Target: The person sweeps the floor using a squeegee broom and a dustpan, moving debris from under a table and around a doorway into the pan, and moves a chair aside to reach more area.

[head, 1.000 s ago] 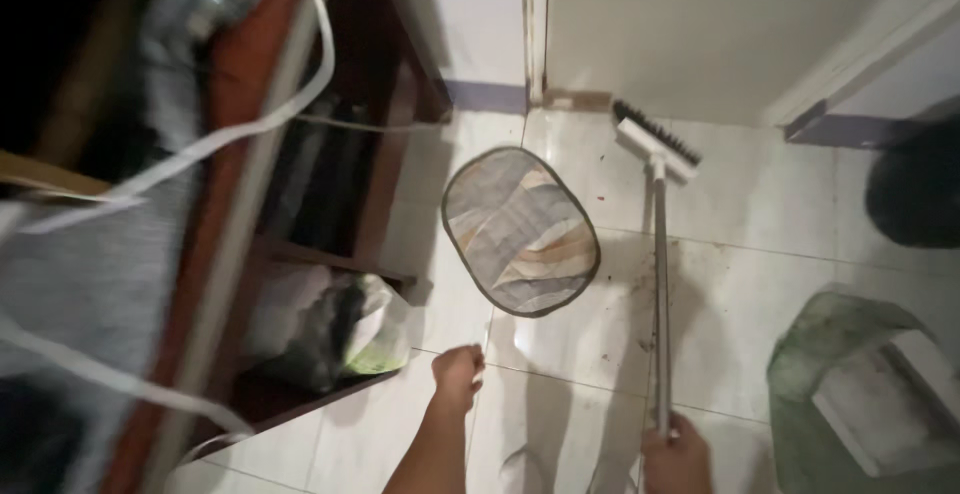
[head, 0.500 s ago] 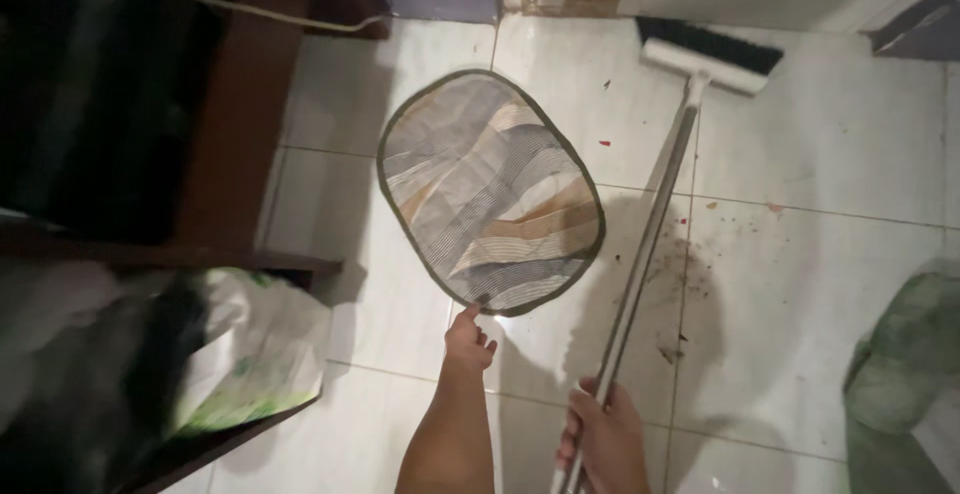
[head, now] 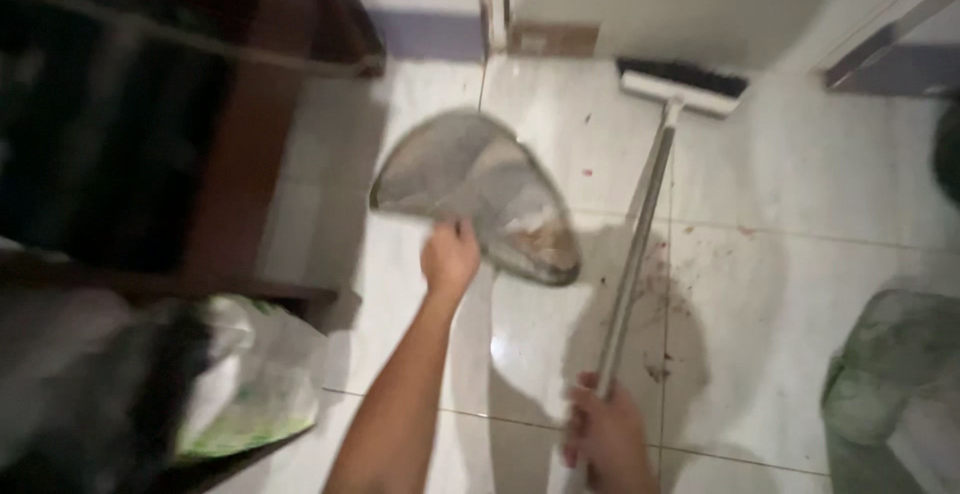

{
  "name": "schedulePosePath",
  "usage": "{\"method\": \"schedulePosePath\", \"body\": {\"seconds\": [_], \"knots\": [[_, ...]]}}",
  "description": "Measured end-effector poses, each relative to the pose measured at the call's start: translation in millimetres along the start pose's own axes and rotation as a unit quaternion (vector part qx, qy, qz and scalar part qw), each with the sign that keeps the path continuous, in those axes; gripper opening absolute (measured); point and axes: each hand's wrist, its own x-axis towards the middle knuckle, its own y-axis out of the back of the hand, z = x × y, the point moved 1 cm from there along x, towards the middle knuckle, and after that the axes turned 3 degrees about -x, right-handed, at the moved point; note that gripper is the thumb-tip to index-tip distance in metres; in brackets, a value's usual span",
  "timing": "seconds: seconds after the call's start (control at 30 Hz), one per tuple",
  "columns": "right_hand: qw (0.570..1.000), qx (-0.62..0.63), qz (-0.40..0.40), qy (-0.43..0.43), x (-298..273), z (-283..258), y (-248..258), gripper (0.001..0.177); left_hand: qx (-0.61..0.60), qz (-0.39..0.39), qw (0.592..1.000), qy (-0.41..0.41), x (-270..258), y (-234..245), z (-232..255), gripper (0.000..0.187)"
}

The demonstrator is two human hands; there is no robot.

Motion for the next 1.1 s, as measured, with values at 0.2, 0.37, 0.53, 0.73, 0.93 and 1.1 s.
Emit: {"method": "schedulePosePath", "body": {"seconds": [0.2, 0.37, 0.53, 0.73, 0.93, 1.1], "knots": [[0.995, -0.055, 0.037, -0.07, -113, -128, 62, 0.02, 0.059, 0.024, 0.987, -0.149, -61, 204, 125, 0.031], [0.998, -0.05, -0.017, -0.044, -203, -162, 94, 0.015, 0.014, 0.19, 0.942, -0.277, -130, 313, 236, 0.027], [0.994, -0.049, -0.09, -0.025, -269, -145, 131, 0.028, 0.032, 0.192, 0.922, -0.335, -202, 381, 295, 0.019], [0.982, -0.075, -0.084, -0.152, -345, -114, 161, 0.026, 0.026, 0.251, 0.932, -0.259, -277, 443, 284, 0.017], [0.882, 0.09, -0.305, -0.349, -361, -74, 188, 0.037, 0.01, 0.275, 0.928, -0.249, -375, 496, 277, 0.017], [0.799, 0.297, -0.352, -0.386, -436, -83, 184, 0.023, -0.02, 0.258, 0.926, -0.275, -454, 533, 266, 0.013]]}}
